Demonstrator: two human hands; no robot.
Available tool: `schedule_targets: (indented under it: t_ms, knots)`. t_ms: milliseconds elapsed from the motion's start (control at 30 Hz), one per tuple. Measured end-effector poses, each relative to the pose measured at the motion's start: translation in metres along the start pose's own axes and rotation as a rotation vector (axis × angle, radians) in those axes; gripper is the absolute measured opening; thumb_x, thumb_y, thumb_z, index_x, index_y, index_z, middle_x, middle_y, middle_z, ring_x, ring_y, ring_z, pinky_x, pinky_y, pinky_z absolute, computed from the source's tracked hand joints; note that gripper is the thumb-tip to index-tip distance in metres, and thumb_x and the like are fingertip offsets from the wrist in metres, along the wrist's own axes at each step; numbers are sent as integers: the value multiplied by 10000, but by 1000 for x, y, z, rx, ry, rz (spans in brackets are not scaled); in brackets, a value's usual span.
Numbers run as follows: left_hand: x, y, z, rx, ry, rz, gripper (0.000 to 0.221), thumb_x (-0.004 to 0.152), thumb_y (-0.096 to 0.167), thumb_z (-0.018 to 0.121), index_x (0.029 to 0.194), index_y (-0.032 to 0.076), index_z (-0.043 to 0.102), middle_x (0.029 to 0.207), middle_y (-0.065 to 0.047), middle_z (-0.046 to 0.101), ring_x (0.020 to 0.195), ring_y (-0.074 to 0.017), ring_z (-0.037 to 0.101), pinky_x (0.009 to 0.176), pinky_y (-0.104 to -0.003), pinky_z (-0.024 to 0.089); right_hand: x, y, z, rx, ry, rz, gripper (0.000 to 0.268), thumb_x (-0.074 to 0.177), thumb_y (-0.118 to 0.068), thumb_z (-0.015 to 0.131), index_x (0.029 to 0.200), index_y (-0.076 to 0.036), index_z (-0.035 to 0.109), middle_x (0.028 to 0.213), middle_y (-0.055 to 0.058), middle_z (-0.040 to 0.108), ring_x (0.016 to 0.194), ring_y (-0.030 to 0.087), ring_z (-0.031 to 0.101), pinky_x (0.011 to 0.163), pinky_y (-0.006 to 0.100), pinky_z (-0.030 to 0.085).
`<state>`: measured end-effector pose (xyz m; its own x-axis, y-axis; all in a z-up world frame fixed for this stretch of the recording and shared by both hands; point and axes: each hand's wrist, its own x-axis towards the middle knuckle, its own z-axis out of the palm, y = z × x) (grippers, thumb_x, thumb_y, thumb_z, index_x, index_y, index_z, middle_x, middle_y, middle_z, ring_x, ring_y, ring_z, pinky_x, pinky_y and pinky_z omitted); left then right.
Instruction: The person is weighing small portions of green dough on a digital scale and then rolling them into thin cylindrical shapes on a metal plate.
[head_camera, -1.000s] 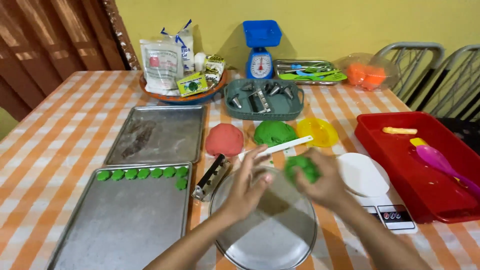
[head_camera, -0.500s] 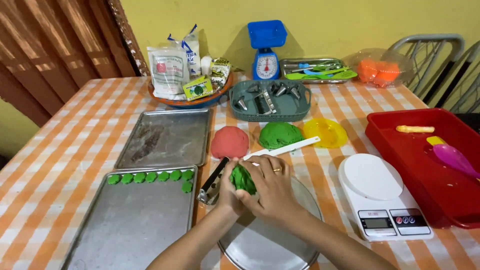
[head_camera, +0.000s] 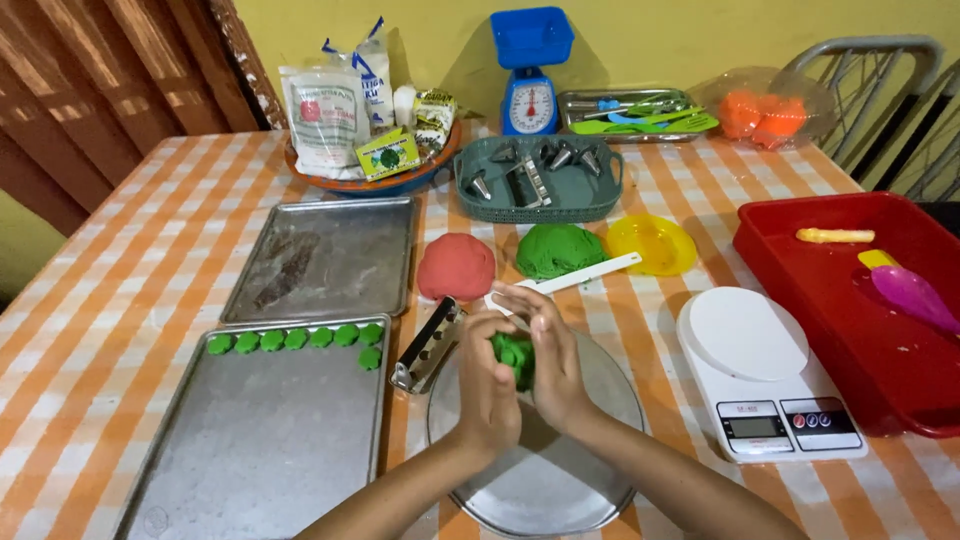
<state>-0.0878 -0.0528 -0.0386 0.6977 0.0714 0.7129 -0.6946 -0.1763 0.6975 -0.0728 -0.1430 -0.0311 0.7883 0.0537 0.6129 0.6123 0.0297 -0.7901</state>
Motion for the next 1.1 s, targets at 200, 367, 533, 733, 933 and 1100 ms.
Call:
schedule_targets:
  t_ms: [200, 367, 533, 733, 933, 1100]
  knots:
    - [-17, 18, 3, -62, 191, -107, 679, 1047, 705, 196, 1224, 118, 488, 1485, -158, 358, 1499, -318, 269, 1242, -538, 209, -12, 7, 1, -83, -110, 15, 770, 1037, -662, 289, 1116, -17, 702, 1082, 148, 763, 986, 244, 735, 816, 355, 588]
    - [-24, 33, 5, -258, 52, -114, 662, 1053, 713, 230, 1295, 122, 406, 1519, -173, 287, 1504, -311, 216, 1238, -548, 208, 4, 24, -24, -211, -69, -125, 656, 1078, -517, 301, 682, -90, 604, 572, 22, 549, 477, 142, 507, 451, 297, 394]
    - [-13, 26, 0, -311, 50, -110, 652, 1047, 721, 227, 1290, 137, 383, 1510, -162, 336, 1508, -325, 230, 1253, -572, 194, 14, -20, -34, -347, -150, -327, 534, 1113, -276, 303, 636, -77, 440, 535, 21, 386, 423, 148, 372, 435, 316, 262]
    - [2, -32, -2, -668, -318, -689, 750, 1041, 645, 163, 1315, 48, 525, 1268, -214, 558, 1240, -376, 568, 1096, -499, 379, 5, 9, -49, -636, -111, -1063, 642, 1087, -514, 281, 639, -189, 607, 603, -12, 579, 568, 209, 686, 539, 348, 577]
    - [31, -7, -26, -615, -408, -724, 674, 1001, 595, 420, 1317, 20, 573, 1154, -253, 659, 972, -361, 724, 800, -437, 593, 18, 2, -43, -783, -159, -1009, 613, 1039, -658, 268, 1254, -199, 613, 1128, 96, 660, 1077, 351, 693, 910, 501, 521]
    - [42, 4, -28, -413, -110, -556, 541, 828, 182, 834, 1317, 22, 670, 1126, -185, 664, 1042, -266, 639, 836, -407, 600, 20, -21, -29, -151, 26, -235, 544, 1073, -523, 287, 1364, -74, 384, 1326, 128, 438, 1379, 338, 386, 1179, 560, 261]
